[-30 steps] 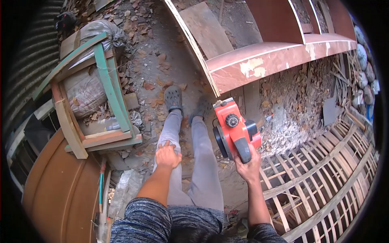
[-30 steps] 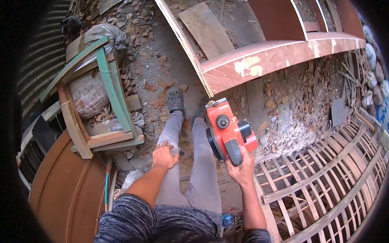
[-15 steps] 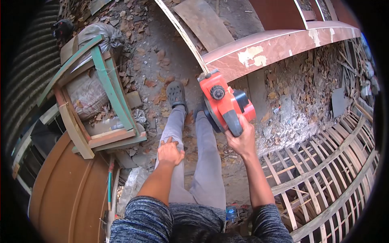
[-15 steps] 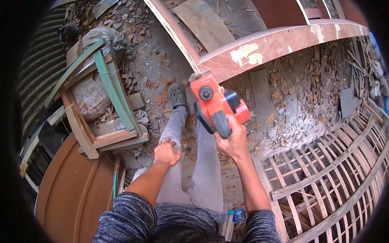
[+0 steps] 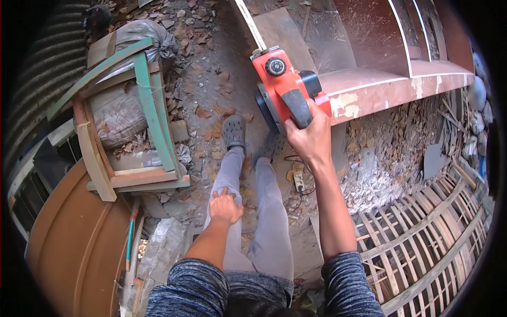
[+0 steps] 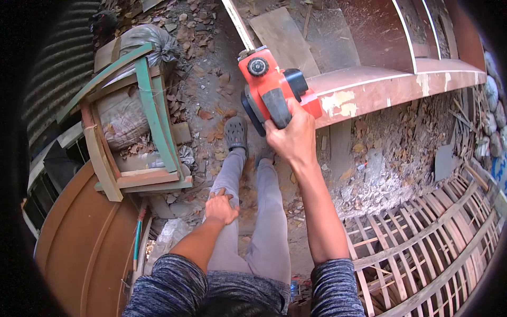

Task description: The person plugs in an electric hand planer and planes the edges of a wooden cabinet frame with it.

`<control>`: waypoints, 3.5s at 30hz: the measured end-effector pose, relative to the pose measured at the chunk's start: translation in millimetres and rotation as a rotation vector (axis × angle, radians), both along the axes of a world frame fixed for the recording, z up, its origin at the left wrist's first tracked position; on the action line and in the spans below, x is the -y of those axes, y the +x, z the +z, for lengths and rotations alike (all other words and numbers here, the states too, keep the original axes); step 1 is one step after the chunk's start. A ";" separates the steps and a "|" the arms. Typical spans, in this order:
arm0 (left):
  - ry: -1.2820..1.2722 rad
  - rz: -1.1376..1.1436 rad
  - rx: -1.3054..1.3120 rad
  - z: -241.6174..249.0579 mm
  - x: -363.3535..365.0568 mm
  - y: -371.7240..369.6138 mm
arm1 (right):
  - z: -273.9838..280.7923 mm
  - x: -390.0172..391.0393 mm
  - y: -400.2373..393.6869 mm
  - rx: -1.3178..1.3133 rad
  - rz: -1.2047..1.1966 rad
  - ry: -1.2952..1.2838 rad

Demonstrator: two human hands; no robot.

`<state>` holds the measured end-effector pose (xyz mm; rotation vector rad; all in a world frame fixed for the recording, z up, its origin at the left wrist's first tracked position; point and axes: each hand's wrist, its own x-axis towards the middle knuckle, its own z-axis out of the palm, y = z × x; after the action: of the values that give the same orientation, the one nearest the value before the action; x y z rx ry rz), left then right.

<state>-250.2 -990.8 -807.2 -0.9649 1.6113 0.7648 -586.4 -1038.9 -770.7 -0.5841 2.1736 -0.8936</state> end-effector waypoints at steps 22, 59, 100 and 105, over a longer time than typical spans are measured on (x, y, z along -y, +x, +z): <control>0.009 0.178 -0.031 -3.1 22.7 -2.4 | -28.9 297.2 -79.0 -0.254 0.057 -0.051; 0.006 -0.212 0.003 -9.6 2.0 -13.3 | 65.2 -199.3 66.1 0.117 -0.173 0.180; 0.045 0.086 0.020 -13.6 12.8 -9.2 | -26.8 223.6 -67.8 -0.201 -0.008 -0.114; 0.095 0.105 0.010 -10.3 28.9 -16.8 | -31.4 280.5 -88.0 -0.219 0.030 -0.115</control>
<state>-266.9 -1019.7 -817.6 -0.9895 1.5113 0.8989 -674.4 -1319.4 -802.1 -0.8018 2.3112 -0.9833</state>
